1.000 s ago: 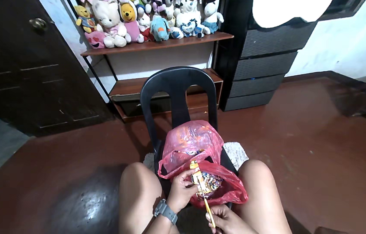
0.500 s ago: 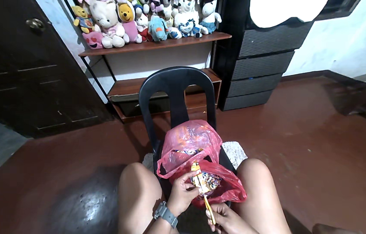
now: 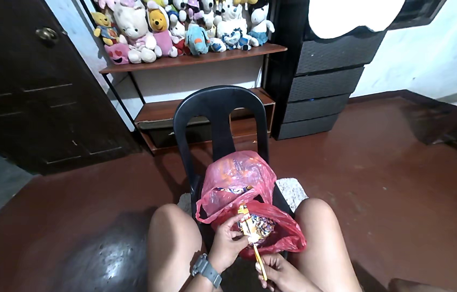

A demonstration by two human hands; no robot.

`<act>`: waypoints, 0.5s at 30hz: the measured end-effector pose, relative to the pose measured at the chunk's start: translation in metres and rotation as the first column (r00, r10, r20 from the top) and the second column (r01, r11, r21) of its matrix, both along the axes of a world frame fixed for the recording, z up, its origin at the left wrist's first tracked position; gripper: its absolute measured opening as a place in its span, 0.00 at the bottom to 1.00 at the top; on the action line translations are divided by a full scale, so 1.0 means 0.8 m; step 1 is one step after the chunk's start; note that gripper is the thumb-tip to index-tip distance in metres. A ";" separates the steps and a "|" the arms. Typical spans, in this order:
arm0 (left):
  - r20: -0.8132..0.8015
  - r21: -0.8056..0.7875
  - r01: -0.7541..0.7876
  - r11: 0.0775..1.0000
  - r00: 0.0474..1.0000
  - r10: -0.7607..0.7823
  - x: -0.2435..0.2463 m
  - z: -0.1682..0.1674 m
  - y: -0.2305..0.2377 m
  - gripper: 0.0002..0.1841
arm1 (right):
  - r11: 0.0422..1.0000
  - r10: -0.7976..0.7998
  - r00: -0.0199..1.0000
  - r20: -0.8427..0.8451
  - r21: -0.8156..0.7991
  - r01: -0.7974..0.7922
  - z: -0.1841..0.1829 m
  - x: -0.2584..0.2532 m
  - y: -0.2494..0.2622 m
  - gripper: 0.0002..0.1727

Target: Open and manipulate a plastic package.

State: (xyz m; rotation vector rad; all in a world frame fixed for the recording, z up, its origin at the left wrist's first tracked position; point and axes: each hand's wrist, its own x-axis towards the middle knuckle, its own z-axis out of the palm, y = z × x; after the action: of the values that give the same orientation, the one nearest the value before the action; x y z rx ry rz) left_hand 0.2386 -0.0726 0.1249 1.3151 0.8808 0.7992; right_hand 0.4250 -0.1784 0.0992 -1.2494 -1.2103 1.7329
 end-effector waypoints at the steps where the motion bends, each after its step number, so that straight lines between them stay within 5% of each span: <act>1: 0.006 0.007 0.004 1.000 1.000 -0.004 0.000 -0.002 0.000 0.34 | 1.000 0.002 1.000 -0.004 0.002 -0.002 -0.001 0.000 0.000 0.16; 15: 0.047 0.010 0.035 0.999 0.998 -0.036 0.003 0.001 -0.007 0.38 | 0.999 -0.028 0.997 -0.075 -0.025 0.026 0.003 0.001 -0.001 0.17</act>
State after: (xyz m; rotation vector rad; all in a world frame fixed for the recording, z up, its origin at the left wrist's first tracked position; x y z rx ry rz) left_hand 0.2411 -0.0782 0.1255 1.3115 0.8148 0.8045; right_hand 0.4255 -0.1792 0.1017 -1.1981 -1.1272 1.7636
